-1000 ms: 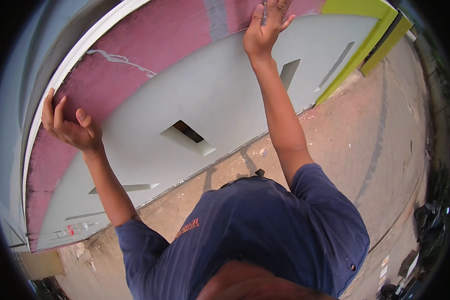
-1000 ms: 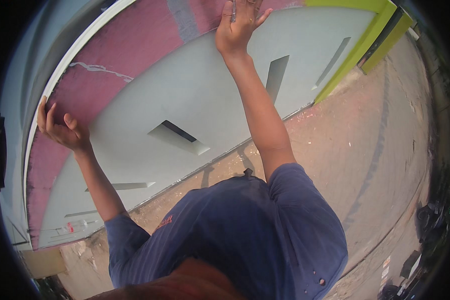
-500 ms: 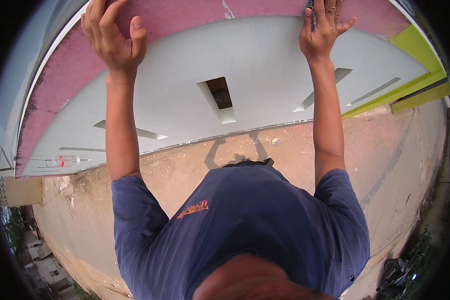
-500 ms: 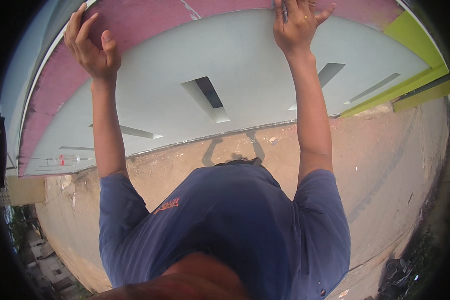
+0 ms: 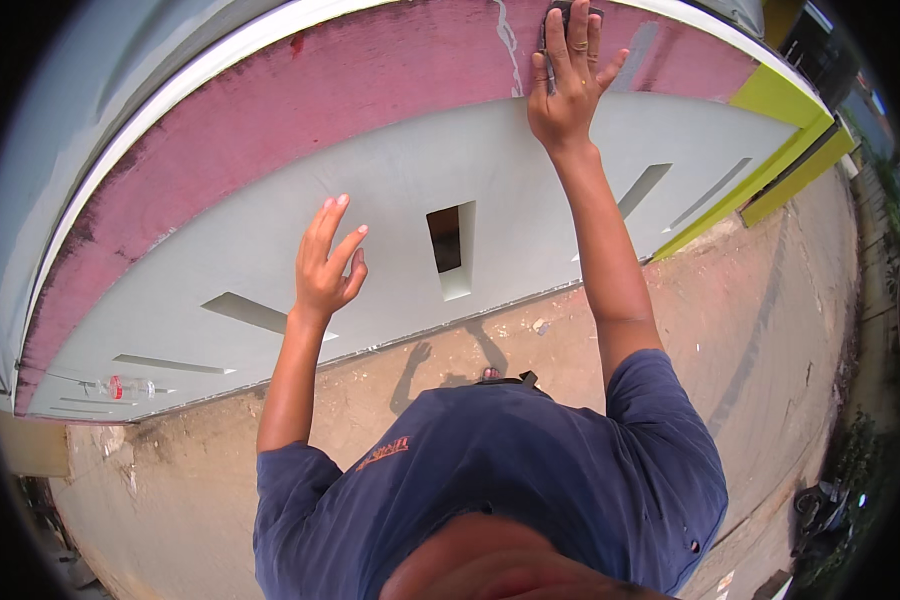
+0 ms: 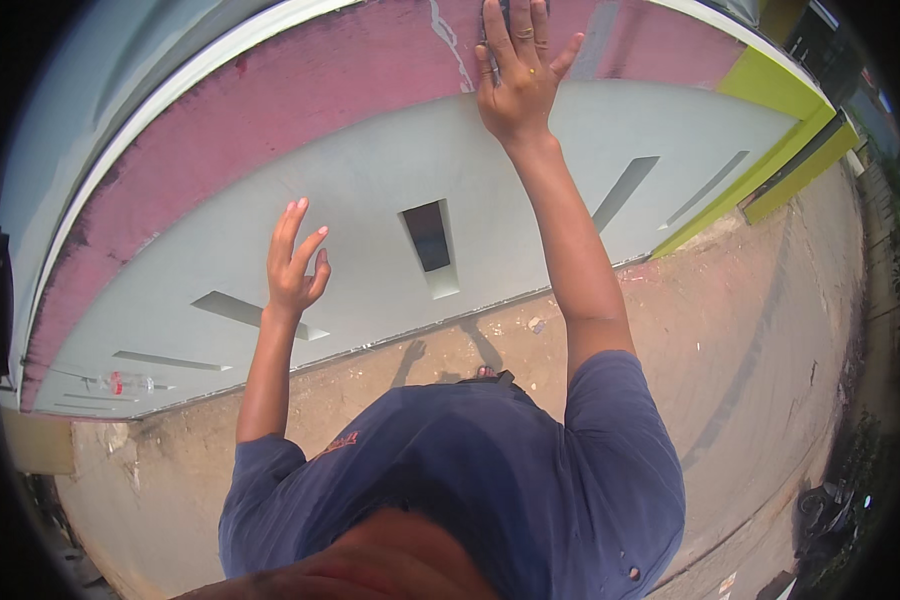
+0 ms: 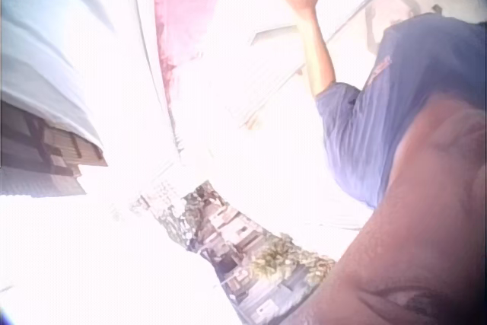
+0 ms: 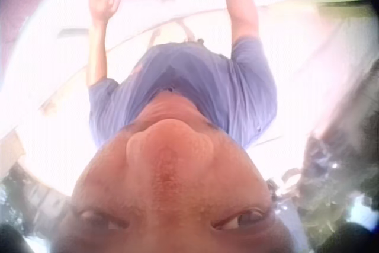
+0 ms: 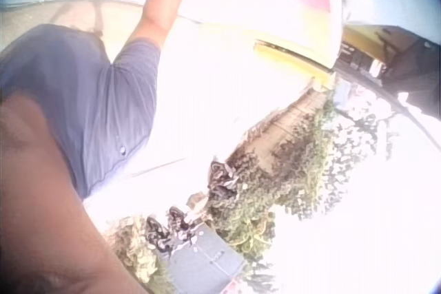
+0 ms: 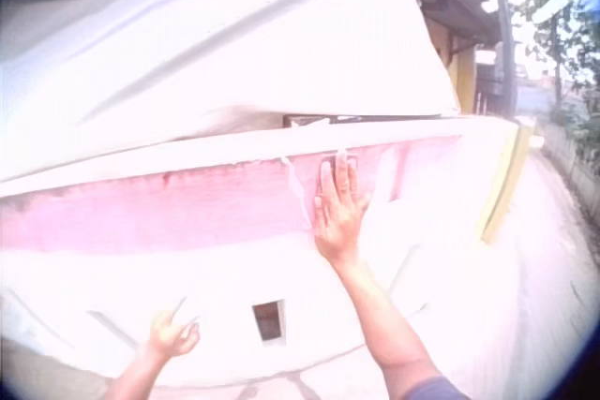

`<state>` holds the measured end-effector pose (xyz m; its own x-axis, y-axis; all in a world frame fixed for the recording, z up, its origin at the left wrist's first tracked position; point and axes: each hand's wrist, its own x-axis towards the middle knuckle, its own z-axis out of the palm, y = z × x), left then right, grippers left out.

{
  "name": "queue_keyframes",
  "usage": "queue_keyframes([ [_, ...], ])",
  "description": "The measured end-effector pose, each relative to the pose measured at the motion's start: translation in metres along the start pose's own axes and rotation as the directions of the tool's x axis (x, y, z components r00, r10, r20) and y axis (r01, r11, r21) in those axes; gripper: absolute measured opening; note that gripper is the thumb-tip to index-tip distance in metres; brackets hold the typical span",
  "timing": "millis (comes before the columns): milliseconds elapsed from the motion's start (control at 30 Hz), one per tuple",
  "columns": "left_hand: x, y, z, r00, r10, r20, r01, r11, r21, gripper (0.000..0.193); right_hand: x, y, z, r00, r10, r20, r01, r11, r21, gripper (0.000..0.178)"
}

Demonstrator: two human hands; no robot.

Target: The person paints a door frame with lime green paint using a brush, then sands the upper pink section of the door with a sanding block.

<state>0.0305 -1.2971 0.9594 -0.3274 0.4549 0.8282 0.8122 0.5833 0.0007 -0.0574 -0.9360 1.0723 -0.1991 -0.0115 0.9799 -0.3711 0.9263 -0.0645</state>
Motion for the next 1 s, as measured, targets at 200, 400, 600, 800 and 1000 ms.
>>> queue_keyframes([
  [200, -0.096, -0.026, -0.061, 0.97, -0.202, -0.133, 0.197, 0.979, -0.05, 0.033, 0.049, 0.014, 0.002, 0.767, 0.572, -0.293, -0.53, 0.821, 0.215, 0.056],
  [400, -0.093, -0.049, -0.083, 0.987, -0.136, -0.091, 0.124, 0.984, -0.127, 0.035, -0.005, -0.179, 0.068, 0.986, 0.169, -0.006, -0.166, 0.973, 0.163, 0.054],
  [600, -0.144, -0.052, -0.141, 0.971, -0.187, -0.149, 0.174, 0.98, -0.093, 0.035, 0.043, -0.081, 0.015, 0.816, 0.537, -0.215, -0.504, 0.842, 0.192, 0.057],
  [800, -0.152, -0.062, -0.144, 0.957, -0.272, -0.101, 0.254, 0.954, -0.161, 0.032, -0.004, -0.264, 0.092, 0.994, 0.003, 0.11, -0.031, 0.966, 0.255, 0.06],
  [1000, -0.207, -0.055, -0.193, 0.941, -0.327, -0.083, 0.327, 0.945, -0.012, 0.028, 0.011, -0.103, 0.039, 0.949, 0.265, -0.171, -0.252, 0.963, 0.094, 0.054],
])
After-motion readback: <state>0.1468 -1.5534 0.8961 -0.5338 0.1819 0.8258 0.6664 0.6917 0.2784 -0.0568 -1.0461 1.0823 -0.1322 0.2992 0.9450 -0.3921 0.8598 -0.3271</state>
